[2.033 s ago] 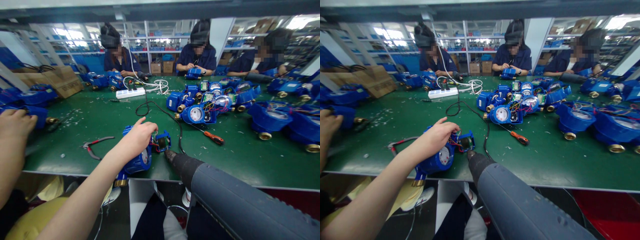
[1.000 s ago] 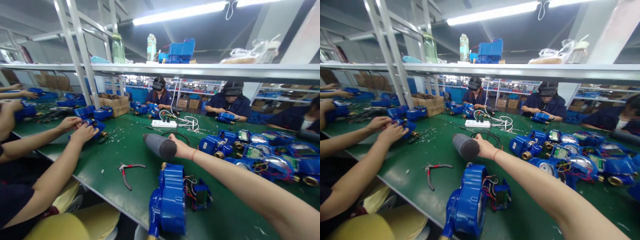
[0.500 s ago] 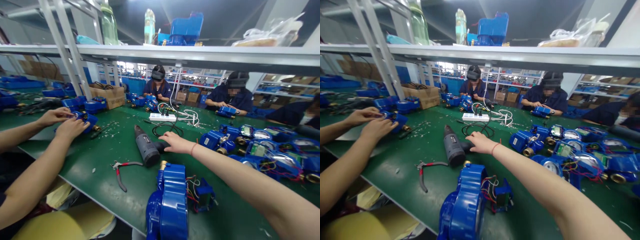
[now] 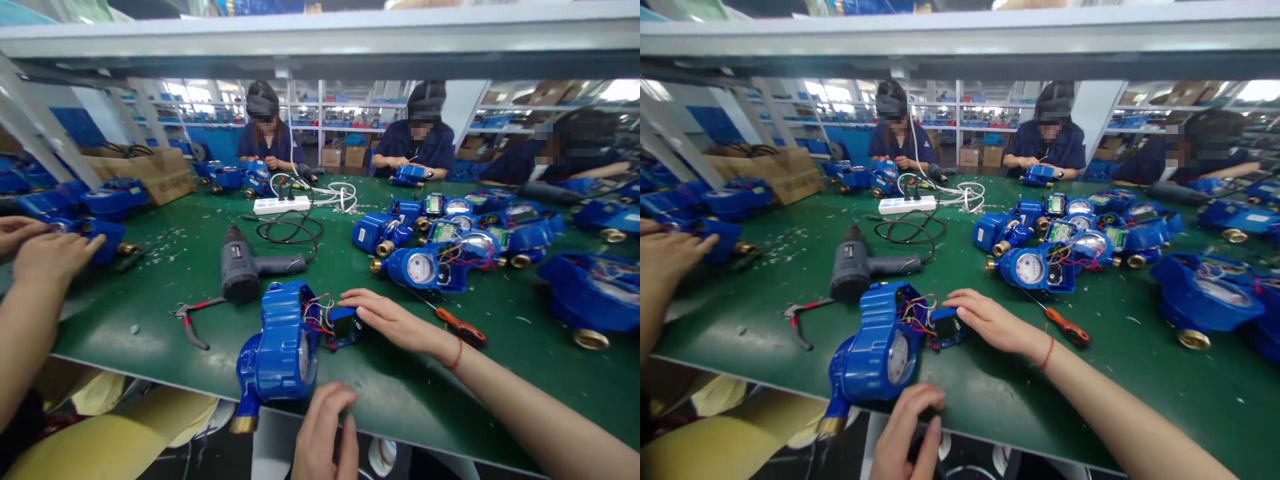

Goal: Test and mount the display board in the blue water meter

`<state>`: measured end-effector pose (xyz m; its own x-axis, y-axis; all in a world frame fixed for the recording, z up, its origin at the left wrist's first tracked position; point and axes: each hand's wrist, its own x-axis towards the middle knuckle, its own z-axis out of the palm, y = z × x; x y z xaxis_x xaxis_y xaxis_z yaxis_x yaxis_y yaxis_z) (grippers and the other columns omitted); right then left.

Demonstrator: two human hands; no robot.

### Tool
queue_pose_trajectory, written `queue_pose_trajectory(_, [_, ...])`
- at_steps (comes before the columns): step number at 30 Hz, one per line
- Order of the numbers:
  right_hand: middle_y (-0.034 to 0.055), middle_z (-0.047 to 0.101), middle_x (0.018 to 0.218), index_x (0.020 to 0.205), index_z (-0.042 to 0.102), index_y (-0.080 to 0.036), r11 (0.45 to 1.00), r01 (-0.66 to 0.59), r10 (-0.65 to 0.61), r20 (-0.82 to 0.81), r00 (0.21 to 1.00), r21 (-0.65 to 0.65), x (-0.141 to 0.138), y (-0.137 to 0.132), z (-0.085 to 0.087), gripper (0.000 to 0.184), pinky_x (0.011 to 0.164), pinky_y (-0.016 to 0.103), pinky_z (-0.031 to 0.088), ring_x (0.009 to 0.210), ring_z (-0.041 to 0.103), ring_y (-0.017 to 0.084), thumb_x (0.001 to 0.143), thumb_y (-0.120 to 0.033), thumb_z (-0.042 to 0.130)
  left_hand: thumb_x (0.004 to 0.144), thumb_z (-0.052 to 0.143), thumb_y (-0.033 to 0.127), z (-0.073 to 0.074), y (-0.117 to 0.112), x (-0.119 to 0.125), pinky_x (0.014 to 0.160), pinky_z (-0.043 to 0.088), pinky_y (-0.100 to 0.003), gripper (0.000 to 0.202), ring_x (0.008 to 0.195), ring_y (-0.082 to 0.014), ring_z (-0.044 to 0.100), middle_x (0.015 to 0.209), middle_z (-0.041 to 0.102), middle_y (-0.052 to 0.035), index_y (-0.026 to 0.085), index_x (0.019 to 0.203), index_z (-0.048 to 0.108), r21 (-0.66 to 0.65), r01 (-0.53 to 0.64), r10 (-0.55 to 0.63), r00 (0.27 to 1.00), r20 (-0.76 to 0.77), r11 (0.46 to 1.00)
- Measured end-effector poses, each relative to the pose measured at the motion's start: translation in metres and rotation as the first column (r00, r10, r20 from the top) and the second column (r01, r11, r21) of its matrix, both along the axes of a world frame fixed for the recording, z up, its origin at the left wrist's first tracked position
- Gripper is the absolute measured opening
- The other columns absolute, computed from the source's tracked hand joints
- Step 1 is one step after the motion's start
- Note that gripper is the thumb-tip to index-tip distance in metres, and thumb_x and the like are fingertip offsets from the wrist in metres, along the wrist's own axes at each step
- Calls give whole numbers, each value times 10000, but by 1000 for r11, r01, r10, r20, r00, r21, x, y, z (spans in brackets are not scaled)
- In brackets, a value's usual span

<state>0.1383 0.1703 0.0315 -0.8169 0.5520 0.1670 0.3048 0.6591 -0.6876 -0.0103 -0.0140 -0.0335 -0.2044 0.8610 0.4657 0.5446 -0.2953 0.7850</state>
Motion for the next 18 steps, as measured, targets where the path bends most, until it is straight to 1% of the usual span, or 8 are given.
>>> queue_pose_trajectory(2, [115, 511, 1295, 1215, 575, -153, 1000, -11, 11, -42, 999, -11, -5, 4, -6, 414, 1084, 350, 355, 1214, 484, 178, 1030, -414, 311, 905, 457, 131, 1, 4, 2, 903, 513, -328, 234, 1021, -205, 638, 1047, 654, -71, 233, 1058, 601, -52, 0, 4, 996, 85, 999])
queue_pose_trajectory(6, [112, 562, 1137, 1040, 568, -152, 999, -23, 20, -95, 995, -31, -12, 12, -9, 402, 1003, 409, 389, 1087, 518, 206, 1010, -479, 337, 922, 464, 250, 3, 7, 2, 944, 483, -423, 233, 1049, -240, 614, 1118, 621, -105, 213, 1135, 550, -247, -2, 39, 989, 146, 969])
queue_pose_trajectory(9, [52, 542, 899, 903, 536, -156, 996, 23, -33, -121, 992, -83, -10, 13, -7, 438, 854, 388, 435, 861, 525, 177, 998, -536, 339, 912, 490, 306, 2, 5, -1, 1008, 437, -509, 332, 1154, -286, 579, 1225, 587, -149, 191, 1224, 480, -381, 45, 27, 983, 183, 923])
queue_pose_trajectory(11, [7, 472, 766, 796, 490, -165, 988, 41, -60, -122, 991, -152, -5, 10, -5, 483, 727, 326, 434, 715, 479, 142, 991, -576, 329, 903, 515, 344, 1, 5, -3, 1054, 393, -544, 435, 1218, -306, 545, 1287, 560, -173, 180, 1294, 422, -418, 80, 20, 973, 229, 905])
queue_pose_trajectory(13, [-17, 416, 697, 736, 448, -172, 971, 30, -58, -113, 992, -237, 1, 4, -4, 527, 624, 276, 401, 627, 428, 117, 977, -623, 321, 872, 568, 384, 1, 9, -4, 1092, 352, -559, 609, 1260, -318, 519, 1341, 527, -195, 171, 1388, 326, -429, 122, 17, 952, 306, 895])
queue_pose_trajectory(15, [-24, 399, 670, 723, 437, -175, 949, 11, -46, -104, 994, -315, 6, -3, -6, 554, 570, 253, 369, 590, 399, 106, 960, -661, 320, 799, 662, 411, 3, 18, -3, 1114, 335, -551, 840, 1294, -337, 494, 1411, 469, -222, 158, 1461, 209, -436, 194, 15, 902, 432, 879])
queue_pose_trajectory(16, [-25, 397, 665, 725, 436, -175, 937, 5, -44, -104, 994, -349, 7, -6, -8, 562, 555, 248, 358, 581, 390, 103, 953, -675, 318, 751, 712, 415, 5, 25, -3, 1120, 336, -536, 946, 1314, -347, 477, 1452, 425, -233, 154, 1478, 167, -428, 234, 19, 861, 509, 873])
queue_pose_trajectory(18, [-29, 386, 661, 733, 430, -179, 913, 4, -52, -108, 993, -407, 9, -11, -13, 565, 535, 243, 346, 567, 375, 99, 945, -688, 308, 652, 795, 402, 11, 39, -1, 1116, 358, -498, 1100, 1348, -360, 444, 1521, 336, -235, 167, 1492, 124, -377, 306, 23, 749, 662, 874])
